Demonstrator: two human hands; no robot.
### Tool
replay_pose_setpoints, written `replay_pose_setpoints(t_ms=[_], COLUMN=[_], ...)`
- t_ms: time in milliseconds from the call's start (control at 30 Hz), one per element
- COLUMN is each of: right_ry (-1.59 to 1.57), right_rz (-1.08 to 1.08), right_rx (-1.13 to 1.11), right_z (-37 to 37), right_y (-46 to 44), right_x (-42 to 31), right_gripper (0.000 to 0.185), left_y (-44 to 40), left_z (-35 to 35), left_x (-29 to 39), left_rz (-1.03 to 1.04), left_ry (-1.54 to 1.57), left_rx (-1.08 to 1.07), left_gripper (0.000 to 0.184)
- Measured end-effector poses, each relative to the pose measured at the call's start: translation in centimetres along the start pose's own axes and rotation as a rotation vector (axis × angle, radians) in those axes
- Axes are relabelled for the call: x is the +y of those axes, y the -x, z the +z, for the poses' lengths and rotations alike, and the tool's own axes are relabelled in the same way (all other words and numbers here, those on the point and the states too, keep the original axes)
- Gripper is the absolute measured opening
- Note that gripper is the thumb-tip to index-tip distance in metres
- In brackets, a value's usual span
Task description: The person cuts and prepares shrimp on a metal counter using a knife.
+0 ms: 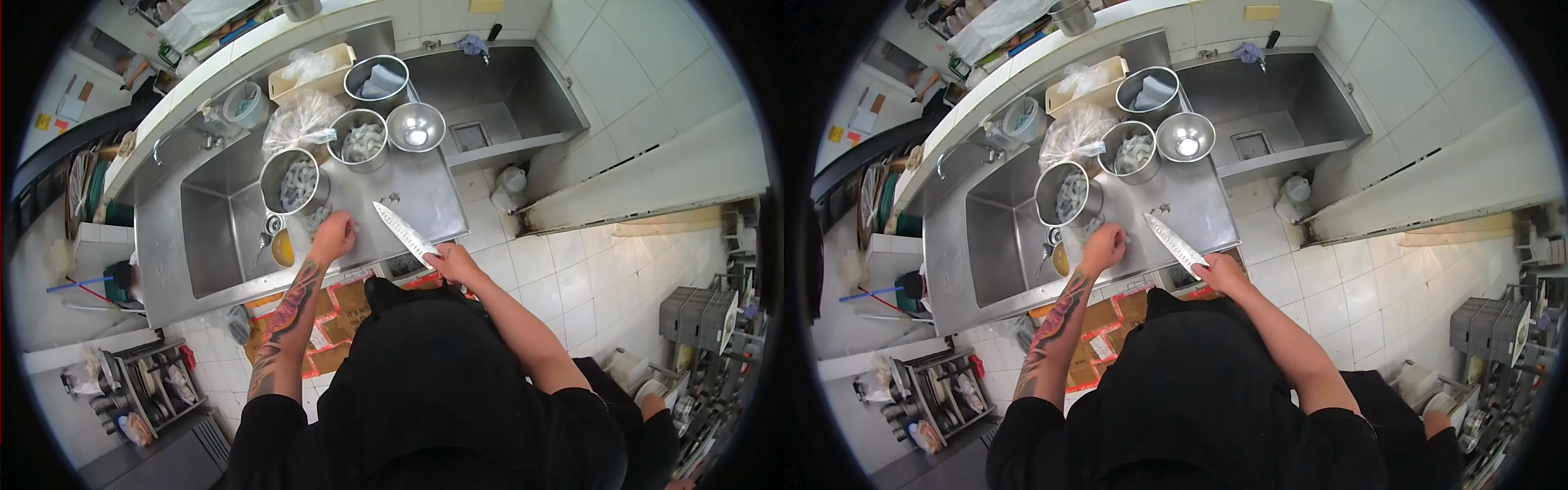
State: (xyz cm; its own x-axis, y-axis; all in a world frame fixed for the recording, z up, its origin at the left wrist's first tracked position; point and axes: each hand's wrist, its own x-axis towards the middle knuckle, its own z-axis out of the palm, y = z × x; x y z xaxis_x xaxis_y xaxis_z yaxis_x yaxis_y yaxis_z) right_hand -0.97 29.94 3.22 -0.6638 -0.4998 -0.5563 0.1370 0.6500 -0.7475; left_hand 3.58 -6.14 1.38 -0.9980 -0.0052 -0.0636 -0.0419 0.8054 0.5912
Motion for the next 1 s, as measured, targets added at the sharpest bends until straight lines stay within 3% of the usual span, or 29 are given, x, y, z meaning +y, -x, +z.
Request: replay_pose_setpoints(t_ms=[33, 100, 200, 467, 667, 733, 833, 1000], right_ry=[0.003, 0.005, 0.020, -0.011, 0.103, 0.182, 0.084, 0.020], right_rz=[-0.008, 0.021, 0.048, 0.025, -0.093, -0.239, -0.083, -0.025], right_rx=[-0.004, -0.012, -0.017, 0.001, 0.082, 0.244, 0.104, 0.022], right_z=[0.1, 0.2, 0.4, 0.3, 2.2, 2.5, 1.7, 1.4], right_y=[-0.2, -0.7, -1.2, -0.4, -2.8, -3.0, -2.6, -1.2], right_x=[0.3, 1.0, 1.8, 0.5, 0.0, -0.5, -2.2, -2.5], right_gripper=[0.042, 0.043, 0.044, 0.045, 0.047, 0.048, 0.047, 0.046], left_y=[-0.5, -1.5, -2.2, -1.6, -2.5, -2.7, -2.8, -2.7], left_z=[0.1, 0.7, 1.7, 1.6, 2.4, 2.6, 2.7, 3.0], left_x=[0.6, 1.2, 1.3, 2.2, 2.3, 2.7, 3.0, 3.2], left_rz=[0.003, 0.004, 0.086, 0.026, 0.054, 0.039, 0.003, -0.101], left_ry=[0.000, 0.053, 0.004, -0.030, -0.098, -0.083, -0.065, -0.041], left_rx=[-0.002, 0.245, 0.254, 0.351, 0.383, 0.374, 0.382, 0.382], left_gripper=[0.019, 0.019, 0.020, 0.021, 0.014, 0.013, 0.012, 0.008])
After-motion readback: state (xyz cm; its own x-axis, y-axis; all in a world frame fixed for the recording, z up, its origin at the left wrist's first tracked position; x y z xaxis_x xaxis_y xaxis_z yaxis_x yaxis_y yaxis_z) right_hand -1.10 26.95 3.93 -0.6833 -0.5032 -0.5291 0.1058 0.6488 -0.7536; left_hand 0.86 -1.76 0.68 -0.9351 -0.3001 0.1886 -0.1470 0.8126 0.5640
